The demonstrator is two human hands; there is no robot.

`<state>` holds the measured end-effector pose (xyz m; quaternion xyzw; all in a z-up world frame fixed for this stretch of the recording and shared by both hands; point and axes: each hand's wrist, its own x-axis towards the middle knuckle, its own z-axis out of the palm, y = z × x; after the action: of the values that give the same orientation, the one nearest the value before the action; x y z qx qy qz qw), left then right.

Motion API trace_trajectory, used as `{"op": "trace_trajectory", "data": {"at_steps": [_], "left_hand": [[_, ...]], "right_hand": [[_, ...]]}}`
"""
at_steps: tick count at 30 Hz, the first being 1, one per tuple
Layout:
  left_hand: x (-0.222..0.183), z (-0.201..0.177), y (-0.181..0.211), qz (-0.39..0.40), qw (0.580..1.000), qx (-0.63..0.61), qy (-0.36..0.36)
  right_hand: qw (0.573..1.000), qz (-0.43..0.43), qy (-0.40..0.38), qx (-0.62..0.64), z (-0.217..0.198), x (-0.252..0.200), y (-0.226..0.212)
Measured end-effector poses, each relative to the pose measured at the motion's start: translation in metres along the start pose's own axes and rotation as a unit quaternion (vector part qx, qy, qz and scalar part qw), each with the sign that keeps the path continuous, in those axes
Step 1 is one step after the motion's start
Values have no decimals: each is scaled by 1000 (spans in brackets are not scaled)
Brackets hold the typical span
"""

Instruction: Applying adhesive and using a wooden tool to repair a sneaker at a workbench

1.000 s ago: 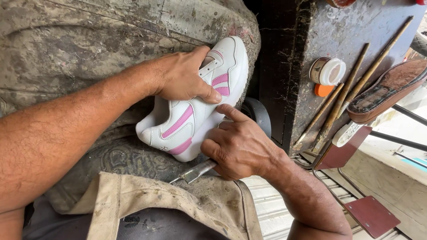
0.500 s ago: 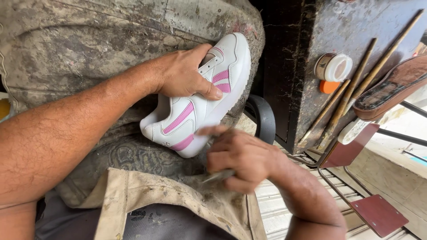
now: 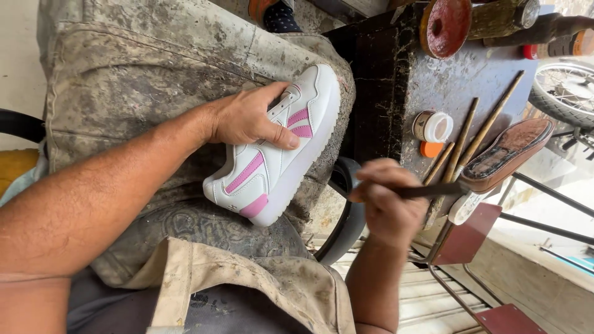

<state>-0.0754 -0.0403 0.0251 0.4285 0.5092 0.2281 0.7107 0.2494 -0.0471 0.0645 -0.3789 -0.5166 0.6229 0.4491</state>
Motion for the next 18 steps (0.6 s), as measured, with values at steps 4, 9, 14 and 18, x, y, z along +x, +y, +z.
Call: {"op": "trace_trajectory", "data": {"at_steps": [4,9,14,18], "left_hand": [[-15,1,-3,5,1000,4,8],[-18,4,-28,15,1000,-15,22],[-29,5,-44,-19,994,-81,67],[-29,6,-51,-43,991,-66,106]], "right_hand": [[991,57,-1,-125,57,-2,19],[981,153,-39,-111,74,-2,49],[975,199,-47,-93,79,8,68],[970,234,-48,-50,75,12,79]]}}
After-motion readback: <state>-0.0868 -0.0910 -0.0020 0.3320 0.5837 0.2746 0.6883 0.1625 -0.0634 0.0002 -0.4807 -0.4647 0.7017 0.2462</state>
